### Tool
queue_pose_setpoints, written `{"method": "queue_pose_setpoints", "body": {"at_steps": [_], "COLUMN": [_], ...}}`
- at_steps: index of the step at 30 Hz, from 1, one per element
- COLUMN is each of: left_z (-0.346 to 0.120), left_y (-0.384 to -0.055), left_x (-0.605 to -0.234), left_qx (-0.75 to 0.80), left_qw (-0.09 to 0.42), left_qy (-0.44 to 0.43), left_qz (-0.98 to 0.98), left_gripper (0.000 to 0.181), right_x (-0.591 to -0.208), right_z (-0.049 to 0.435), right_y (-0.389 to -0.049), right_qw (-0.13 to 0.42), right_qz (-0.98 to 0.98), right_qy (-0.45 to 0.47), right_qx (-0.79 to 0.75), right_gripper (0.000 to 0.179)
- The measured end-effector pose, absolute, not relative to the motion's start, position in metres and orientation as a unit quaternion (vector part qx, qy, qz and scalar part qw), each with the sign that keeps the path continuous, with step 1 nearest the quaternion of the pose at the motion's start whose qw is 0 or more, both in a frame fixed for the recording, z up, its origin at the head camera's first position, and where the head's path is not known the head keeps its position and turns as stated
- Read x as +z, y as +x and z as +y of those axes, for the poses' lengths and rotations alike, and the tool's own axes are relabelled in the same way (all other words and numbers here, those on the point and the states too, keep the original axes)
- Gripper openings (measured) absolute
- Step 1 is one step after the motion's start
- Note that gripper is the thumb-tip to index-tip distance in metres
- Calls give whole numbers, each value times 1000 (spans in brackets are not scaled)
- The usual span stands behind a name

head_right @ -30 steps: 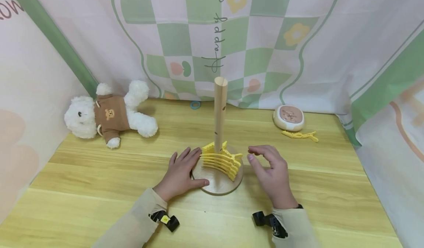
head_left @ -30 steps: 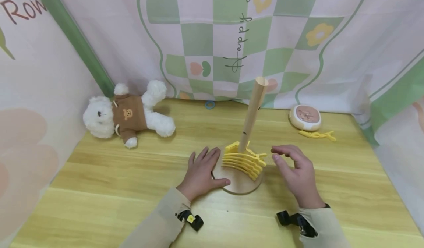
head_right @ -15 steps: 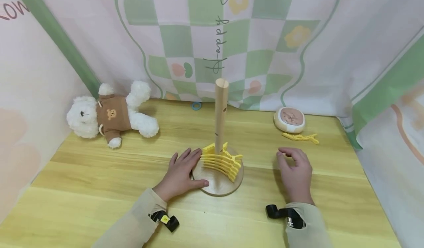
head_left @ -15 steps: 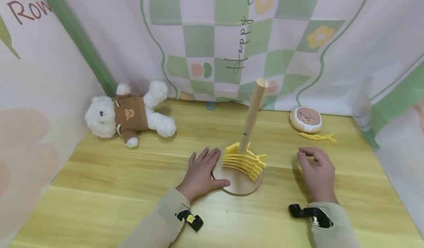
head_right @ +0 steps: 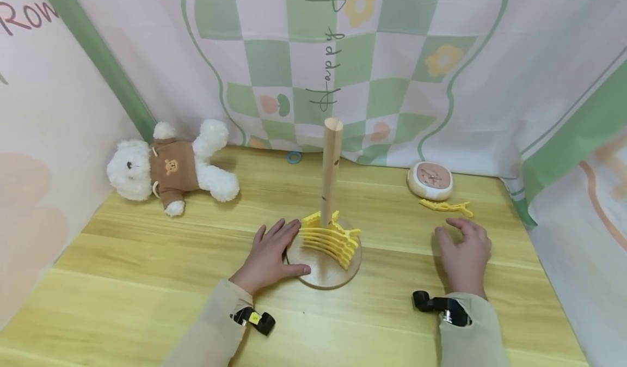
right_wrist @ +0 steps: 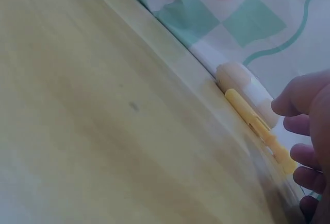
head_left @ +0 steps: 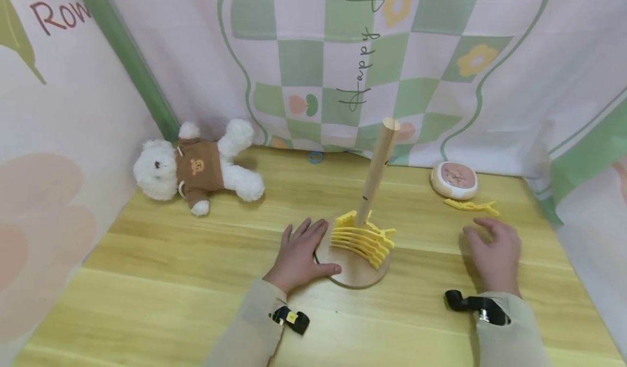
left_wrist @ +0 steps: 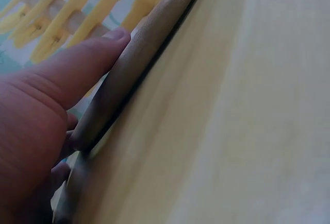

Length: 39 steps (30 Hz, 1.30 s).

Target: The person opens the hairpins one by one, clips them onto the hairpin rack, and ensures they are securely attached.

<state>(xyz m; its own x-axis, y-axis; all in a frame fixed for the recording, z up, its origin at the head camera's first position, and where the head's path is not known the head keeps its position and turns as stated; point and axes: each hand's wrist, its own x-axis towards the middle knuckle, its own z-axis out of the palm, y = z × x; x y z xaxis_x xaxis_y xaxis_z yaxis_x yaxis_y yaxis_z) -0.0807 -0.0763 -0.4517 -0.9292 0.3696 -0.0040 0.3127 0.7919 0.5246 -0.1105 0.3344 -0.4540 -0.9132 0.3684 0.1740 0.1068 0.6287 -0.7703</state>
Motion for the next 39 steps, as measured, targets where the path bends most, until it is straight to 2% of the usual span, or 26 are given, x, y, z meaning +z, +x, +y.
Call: {"method": "queue_pose_setpoints", "body": {"at_steps": [12, 18, 25, 33, 39], "left_z": [-74, -74, -75, -76, -76], "left_y": [-84, -84, -82, -78, -79], "left_x": [-455, -452, -451, -449, -449], "left_qx": [270, 272, 267, 274, 267], "left_qw": [53, 52, 50, 49, 49], "left_qy": [179, 178, 176, 171, 168], "left_qz": [945, 944, 946, 945, 948], "left_gripper": [105, 104, 105, 103, 104], "right_x": [-459, -454, -455, -453, -449], "right_z": [368, 374, 371, 358, 342], "right_y": [-142, -151, -142, -116, -98], "right_qw": [96, 72, 74, 79, 122], "right_qz": [-941, -955, -940, -926, -895], "right_qy": [-96, -87, -77, -84, -107], "right_qx": [310, 274, 323, 361, 416], "right_gripper": [44, 52, 48, 43, 38]}}
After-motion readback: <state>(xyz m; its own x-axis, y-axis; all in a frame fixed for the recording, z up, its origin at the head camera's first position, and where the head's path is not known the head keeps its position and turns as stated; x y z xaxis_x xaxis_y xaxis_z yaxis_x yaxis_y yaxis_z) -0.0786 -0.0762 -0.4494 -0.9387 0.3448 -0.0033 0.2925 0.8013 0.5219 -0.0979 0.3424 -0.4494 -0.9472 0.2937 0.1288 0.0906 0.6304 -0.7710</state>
